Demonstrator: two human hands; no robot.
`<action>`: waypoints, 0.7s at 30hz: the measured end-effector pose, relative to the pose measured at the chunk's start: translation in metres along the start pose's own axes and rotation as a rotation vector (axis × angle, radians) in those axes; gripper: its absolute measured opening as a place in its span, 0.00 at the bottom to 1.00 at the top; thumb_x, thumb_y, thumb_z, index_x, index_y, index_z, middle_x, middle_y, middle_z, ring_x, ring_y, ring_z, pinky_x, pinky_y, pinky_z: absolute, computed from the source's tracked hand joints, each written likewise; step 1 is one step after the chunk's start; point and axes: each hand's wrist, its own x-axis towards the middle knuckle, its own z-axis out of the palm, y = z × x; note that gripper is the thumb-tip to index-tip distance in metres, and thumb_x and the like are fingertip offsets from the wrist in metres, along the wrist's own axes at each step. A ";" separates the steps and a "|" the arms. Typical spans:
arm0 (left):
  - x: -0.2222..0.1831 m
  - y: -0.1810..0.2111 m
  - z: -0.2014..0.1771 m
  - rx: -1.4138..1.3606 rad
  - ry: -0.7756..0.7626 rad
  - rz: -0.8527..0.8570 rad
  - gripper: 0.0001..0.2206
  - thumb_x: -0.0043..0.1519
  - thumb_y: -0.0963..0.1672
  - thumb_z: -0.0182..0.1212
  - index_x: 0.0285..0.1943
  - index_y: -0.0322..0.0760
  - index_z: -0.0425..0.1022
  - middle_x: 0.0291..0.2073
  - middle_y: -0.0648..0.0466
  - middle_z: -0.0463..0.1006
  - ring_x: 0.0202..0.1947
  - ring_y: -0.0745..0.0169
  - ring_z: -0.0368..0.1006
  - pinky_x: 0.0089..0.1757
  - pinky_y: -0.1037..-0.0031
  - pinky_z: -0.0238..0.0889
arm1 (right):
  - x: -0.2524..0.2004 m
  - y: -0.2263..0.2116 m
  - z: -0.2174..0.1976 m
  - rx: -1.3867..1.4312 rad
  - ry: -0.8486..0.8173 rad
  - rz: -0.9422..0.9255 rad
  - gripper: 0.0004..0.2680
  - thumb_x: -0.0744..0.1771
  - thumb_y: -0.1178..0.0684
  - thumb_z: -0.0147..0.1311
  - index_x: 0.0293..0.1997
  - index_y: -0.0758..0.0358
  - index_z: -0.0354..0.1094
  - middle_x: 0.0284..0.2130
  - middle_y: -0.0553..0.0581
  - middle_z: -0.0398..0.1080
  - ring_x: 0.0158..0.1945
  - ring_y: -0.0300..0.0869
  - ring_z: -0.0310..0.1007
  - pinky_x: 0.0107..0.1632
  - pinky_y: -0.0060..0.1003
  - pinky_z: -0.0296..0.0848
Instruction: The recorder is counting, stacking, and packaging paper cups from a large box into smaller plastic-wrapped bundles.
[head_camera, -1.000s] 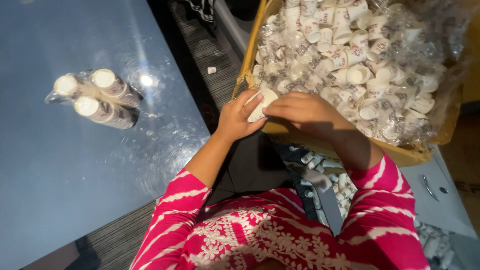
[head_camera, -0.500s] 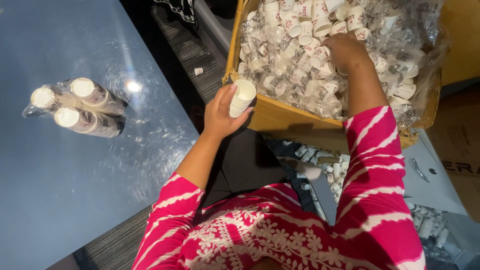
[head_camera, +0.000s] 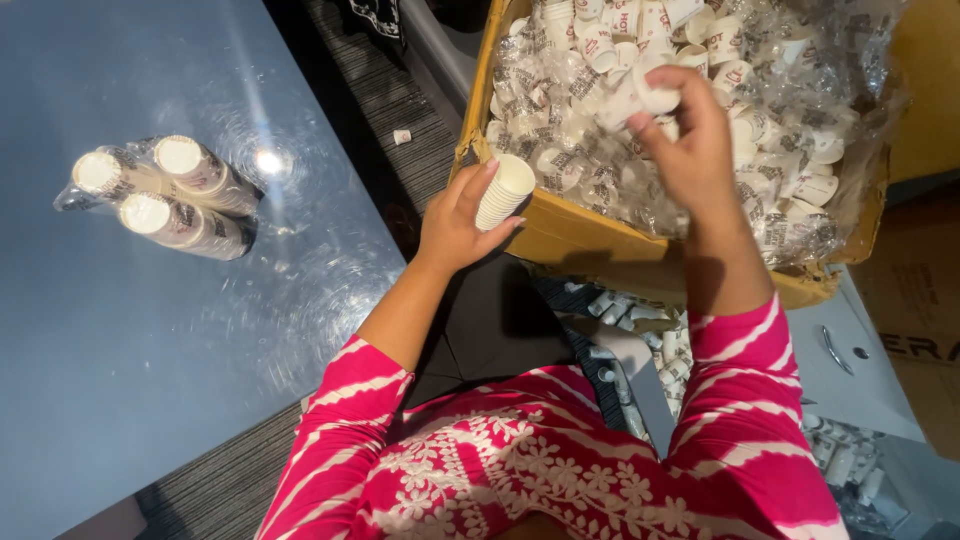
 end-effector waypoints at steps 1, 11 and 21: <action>-0.001 -0.001 0.000 0.001 0.000 0.000 0.42 0.55 0.47 0.79 0.76 0.43 0.54 0.59 0.43 0.74 0.49 0.44 0.80 0.44 0.64 0.75 | -0.009 -0.002 0.015 0.001 -0.001 0.000 0.12 0.70 0.55 0.59 0.59 0.63 0.64 0.54 0.62 0.69 0.59 0.53 0.71 0.64 0.45 0.72; -0.002 -0.003 -0.001 -0.144 -0.040 0.137 0.38 0.58 0.47 0.77 0.75 0.45 0.55 0.59 0.43 0.74 0.49 0.45 0.79 0.44 0.66 0.75 | -0.020 -0.042 0.065 -0.366 -0.555 -0.408 0.14 0.67 0.49 0.58 0.52 0.67 0.62 0.59 0.74 0.61 0.68 0.66 0.57 0.67 0.53 0.60; 0.002 0.000 -0.004 -0.074 0.009 0.059 0.37 0.57 0.45 0.76 0.74 0.42 0.58 0.56 0.44 0.75 0.47 0.45 0.80 0.44 0.65 0.76 | 0.064 0.138 -0.028 -0.905 -0.164 0.489 0.20 0.65 0.53 0.65 0.60 0.68 0.64 0.46 0.71 0.72 0.48 0.57 0.72 0.51 0.49 0.69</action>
